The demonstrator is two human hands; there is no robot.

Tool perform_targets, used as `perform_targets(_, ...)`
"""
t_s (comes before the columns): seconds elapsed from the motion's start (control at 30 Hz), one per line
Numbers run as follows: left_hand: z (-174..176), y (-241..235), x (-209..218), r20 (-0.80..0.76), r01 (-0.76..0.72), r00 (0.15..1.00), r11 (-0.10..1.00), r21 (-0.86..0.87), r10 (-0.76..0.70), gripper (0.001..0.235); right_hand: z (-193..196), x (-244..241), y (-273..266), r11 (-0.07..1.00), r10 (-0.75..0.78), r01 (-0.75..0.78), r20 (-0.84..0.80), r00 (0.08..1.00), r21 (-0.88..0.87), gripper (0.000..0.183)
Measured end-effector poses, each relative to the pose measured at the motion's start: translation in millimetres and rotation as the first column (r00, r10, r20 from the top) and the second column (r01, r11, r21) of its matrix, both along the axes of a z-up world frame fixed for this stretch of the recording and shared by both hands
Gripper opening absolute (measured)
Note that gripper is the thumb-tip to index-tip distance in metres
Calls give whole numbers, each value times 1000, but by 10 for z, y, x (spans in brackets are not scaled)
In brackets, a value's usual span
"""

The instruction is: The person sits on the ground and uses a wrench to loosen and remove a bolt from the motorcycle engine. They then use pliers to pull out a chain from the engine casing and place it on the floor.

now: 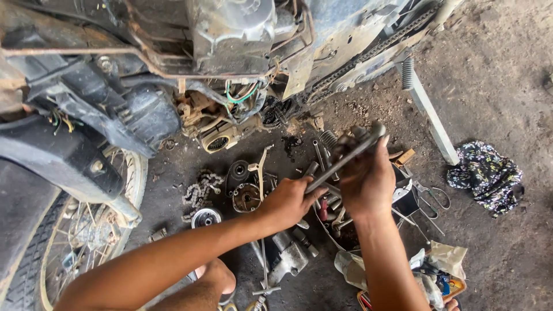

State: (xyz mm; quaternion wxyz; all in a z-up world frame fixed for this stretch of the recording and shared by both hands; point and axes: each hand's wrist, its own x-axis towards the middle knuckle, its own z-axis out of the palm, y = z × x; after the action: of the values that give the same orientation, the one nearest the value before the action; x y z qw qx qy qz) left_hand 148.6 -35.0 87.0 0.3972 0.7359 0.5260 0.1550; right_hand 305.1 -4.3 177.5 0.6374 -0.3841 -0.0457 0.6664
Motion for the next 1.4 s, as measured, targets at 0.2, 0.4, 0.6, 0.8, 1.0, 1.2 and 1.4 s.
perform_targets(0.2,-156,-225,72,256,237,935,970,56,-244,37,-735,739,18,913,-170,125,83,982,387,39)
perform_targets(0.4,317,-302,275,-111,247,968,931,268,-225,37,-1051,1197,174,951,-103,140,-147,984,276,39)
perform_targets(0.6,651,-301,335,-249,290,939,934,209,-236,41,-892,1293,84,941,-144,211,-252,957,265,42)
perform_targets(0.8,614,-334,277,-254,299,938,919,258,-235,38,-850,1263,-29,911,-191,258,-226,955,321,42)
perform_targets(1.0,599,-365,241,-347,339,912,875,345,-217,41,-806,1175,0,932,-189,221,-137,972,286,42)
perform_targets(1.2,399,-403,188,-340,426,891,812,400,-301,36,-767,1188,-11,934,-153,190,-142,978,302,41)
perform_targets(1.4,499,-341,188,-197,260,959,914,311,-205,37,-540,1076,-71,897,-252,336,-293,923,286,43)
